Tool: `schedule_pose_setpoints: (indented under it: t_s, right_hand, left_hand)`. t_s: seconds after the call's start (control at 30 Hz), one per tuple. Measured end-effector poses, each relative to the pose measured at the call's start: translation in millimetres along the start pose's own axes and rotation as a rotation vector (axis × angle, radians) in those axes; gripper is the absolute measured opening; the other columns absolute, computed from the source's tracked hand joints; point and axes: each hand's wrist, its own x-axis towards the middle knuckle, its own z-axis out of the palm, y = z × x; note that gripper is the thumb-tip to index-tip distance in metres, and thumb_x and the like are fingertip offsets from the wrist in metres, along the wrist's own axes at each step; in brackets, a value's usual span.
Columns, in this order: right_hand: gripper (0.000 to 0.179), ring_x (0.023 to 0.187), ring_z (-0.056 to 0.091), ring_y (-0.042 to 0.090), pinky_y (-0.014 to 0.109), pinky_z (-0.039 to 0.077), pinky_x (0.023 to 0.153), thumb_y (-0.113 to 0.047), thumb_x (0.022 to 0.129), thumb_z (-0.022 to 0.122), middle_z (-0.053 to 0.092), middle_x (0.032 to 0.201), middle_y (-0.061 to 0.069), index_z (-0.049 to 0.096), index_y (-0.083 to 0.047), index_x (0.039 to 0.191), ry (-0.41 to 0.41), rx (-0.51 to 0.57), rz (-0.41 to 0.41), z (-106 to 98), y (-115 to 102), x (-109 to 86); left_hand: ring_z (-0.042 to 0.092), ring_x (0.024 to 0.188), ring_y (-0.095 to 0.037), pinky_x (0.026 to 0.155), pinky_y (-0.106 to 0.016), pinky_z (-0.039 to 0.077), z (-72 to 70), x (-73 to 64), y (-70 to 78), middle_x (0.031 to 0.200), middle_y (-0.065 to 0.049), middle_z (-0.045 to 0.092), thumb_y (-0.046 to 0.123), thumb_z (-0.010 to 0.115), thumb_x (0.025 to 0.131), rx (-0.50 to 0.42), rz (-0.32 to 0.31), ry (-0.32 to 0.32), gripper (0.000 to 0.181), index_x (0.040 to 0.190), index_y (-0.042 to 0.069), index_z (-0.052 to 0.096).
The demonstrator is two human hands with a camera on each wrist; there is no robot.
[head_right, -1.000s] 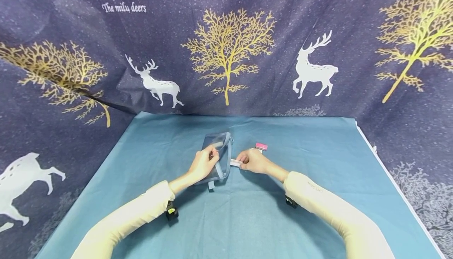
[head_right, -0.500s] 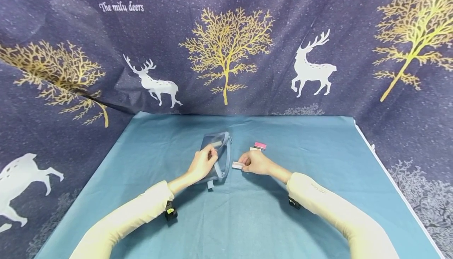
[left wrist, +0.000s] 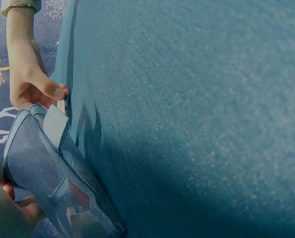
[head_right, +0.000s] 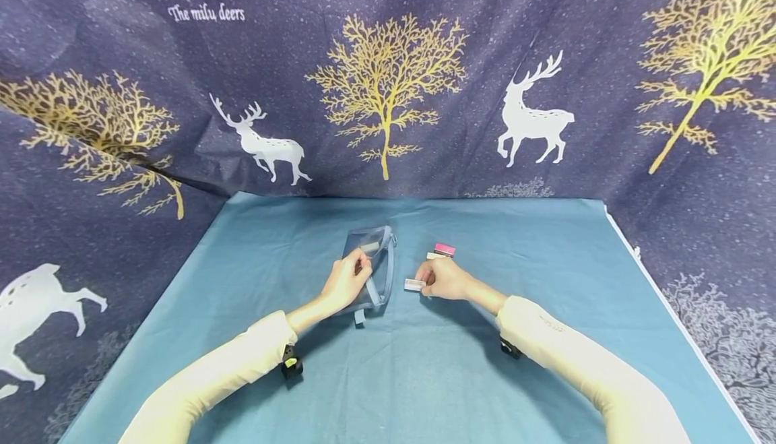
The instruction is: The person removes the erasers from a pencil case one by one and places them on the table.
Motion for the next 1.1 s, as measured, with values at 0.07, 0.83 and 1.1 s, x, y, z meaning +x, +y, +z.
schedule_pose_setpoints:
  t_s: [0.07,0.83,1.1]
  right_hand:
    - [0.016,0.064,0.058,0.002,0.018,0.049,0.059,-0.005,0.072,0.069,0.066,0.075,-0.003,0.067,-0.011,0.087,-0.005,-0.012,-0.001,0.1,0.8,-1.1]
    - [0.017,0.064,0.057,0.001,0.017,0.048,0.06,-0.008,0.071,0.072,0.065,0.074,-0.005,0.067,-0.013,0.087,-0.051,-0.08,-0.021,-5.5,7.1,-4.9]
    - [0.018,0.065,0.059,0.004,0.019,0.049,0.06,-0.012,0.073,0.072,0.065,0.078,-0.002,0.068,-0.012,0.091,-0.058,-0.034,-0.014,-9.6,2.7,-5.9]
  left_hand:
    - [0.036,0.049,-0.006,0.048,-0.018,0.032,-0.3,-0.4,-0.7,0.063,0.004,0.049,0.013,0.051,0.085,0.0,0.001,0.004,0.013,0.074,0.014,0.046]
    - [0.035,0.048,-0.006,0.046,-0.018,0.03,-0.2,-1.0,-1.9,0.058,0.005,0.041,0.014,0.052,0.085,0.017,0.03,0.024,0.012,0.074,0.014,0.046]
    - [0.037,0.049,-0.005,0.047,-0.017,0.032,-0.1,-0.9,-0.9,0.06,0.005,0.045,0.013,0.052,0.085,0.029,0.03,0.02,0.012,0.074,0.013,0.045]
